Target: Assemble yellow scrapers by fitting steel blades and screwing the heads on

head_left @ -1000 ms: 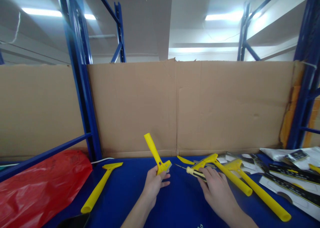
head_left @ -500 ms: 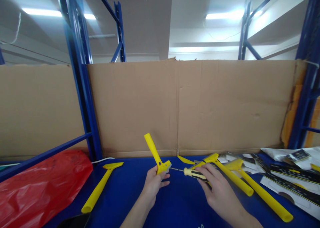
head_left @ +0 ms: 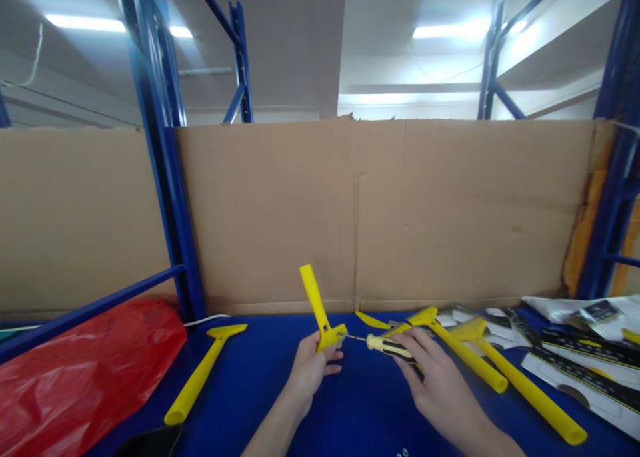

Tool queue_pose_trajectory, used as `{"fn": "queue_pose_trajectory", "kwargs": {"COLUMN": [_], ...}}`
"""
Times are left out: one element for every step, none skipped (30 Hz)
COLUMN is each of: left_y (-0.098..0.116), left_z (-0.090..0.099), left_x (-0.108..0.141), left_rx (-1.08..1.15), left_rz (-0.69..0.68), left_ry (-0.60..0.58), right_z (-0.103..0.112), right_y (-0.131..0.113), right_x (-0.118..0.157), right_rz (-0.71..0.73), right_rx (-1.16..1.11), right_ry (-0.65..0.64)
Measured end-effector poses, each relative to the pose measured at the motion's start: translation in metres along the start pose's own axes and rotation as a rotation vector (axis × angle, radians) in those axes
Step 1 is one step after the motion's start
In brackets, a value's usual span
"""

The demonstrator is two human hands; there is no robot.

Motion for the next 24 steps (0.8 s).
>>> {"fn": "queue_pose_trajectory", "kwargs": {"left_y": [0.000, 0.001, 0.001, 0.001, 0.001, 0.001, 0.001, 0.001, 0.000, 0.000, 0.000, -0.001, -0.001, -0.001, -0.002, -0.002, -0.003, -0.003, -0.003, -0.003, -0.003, -0.003, -0.003, -0.003], "left_z": [0.000, -0.001, -0.001, -0.001, -0.001, -0.002, -0.002, -0.001, -0.001, -0.001, -0.001, -0.001, -0.001, -0.001, -0.002, -0.002, -0.003, -0.004, -0.005, -0.005, -0.005, -0.005, -0.005, -0.005], "left_x": [0.000, 0.001, 0.001, 0.002, 0.002, 0.003, 0.003, 0.003, 0.003, 0.003, 0.002, 0.002, 0.001, 0.000, 0.000, -0.001, -0.002, -0.003, -0.003, -0.003, -0.003, -0.003, -0.003, -0.003], "left_rx": [-0.002, -0.004, -0.006, -0.009, -0.011, -0.011, -0.010, -0.008, -0.006, -0.006, -0.010, -0.016, -0.026, -0.038, -0.052, -0.065, -0.080, -0.095, -0.112, -0.127, -0.140, -0.149, -0.153, -0.153], "left_rz": [0.000, 0.000, -0.002, -0.004, -0.007, -0.010, -0.012, -0.013, -0.014, -0.017, -0.026, -0.037, -0.052, -0.067, -0.083, -0.097, -0.110, -0.121, -0.131, -0.134, -0.133, -0.128, -0.122, -0.114], "left_ry": [0.001, 0.001, 0.000, -0.001, -0.001, 0.000, 0.004, 0.010, 0.015, 0.019, 0.021, 0.025, 0.026, 0.026, 0.025, 0.023, 0.020, 0.017, 0.013, 0.016, 0.021, 0.029, 0.037, 0.044], "right_z": [0.000, 0.001, 0.002, 0.003, 0.004, 0.005, 0.006, 0.007, 0.008, 0.009, 0.009, 0.010, 0.010, 0.011, 0.011, 0.011, 0.011, 0.012, 0.012, 0.013, 0.014, 0.014, 0.015, 0.015], "right_y": [0.000, -0.001, -0.001, -0.003, -0.005, -0.007, -0.009, -0.011, -0.013, -0.016, -0.018, -0.020, -0.021, -0.022, -0.023, -0.023, -0.022, -0.022, -0.021, -0.020, -0.020, -0.020, -0.020, -0.021], "right_x": [0.000, 0.000, 0.000, -0.001, -0.001, -0.002, -0.003, -0.003, -0.004, -0.005, -0.005, -0.006, -0.006, -0.006, -0.006, -0.006, -0.005, -0.005, -0.004, -0.004, -0.004, -0.004, -0.005, -0.006], "right_rz": [0.002, 0.009, 0.019, 0.035, 0.055, 0.076, 0.097, 0.116, 0.134, 0.149, 0.160, 0.164, 0.162, 0.154, 0.141, 0.122, 0.099, 0.074, 0.045, 0.015, -0.013, -0.036, -0.052, -0.056], "right_rx": [0.003, 0.004, 0.003, -0.001, -0.005, -0.009, -0.009, -0.005, 0.004, 0.014, 0.024, 0.036, 0.051, 0.068, 0.086, 0.104, 0.116, 0.119, 0.112, 0.099, 0.081, 0.064, 0.047, 0.029], "right_ry": [0.001, 0.006, 0.014, 0.020, 0.025, 0.027, 0.027, 0.025, 0.021, 0.019, 0.018, 0.020, 0.024, 0.029, 0.032, 0.031, 0.028, 0.024, 0.018, 0.011, 0.003, -0.007, -0.016, -0.023]}}
Point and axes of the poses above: each hand's wrist, its own x-axis away from the middle knuckle, its own z-axis out of the back of the hand, y = z × x, the point moved 6 cm from there along -x, towards the middle knuckle, and after that the axes turned 15 degrees about z, right-handed, at the moved point
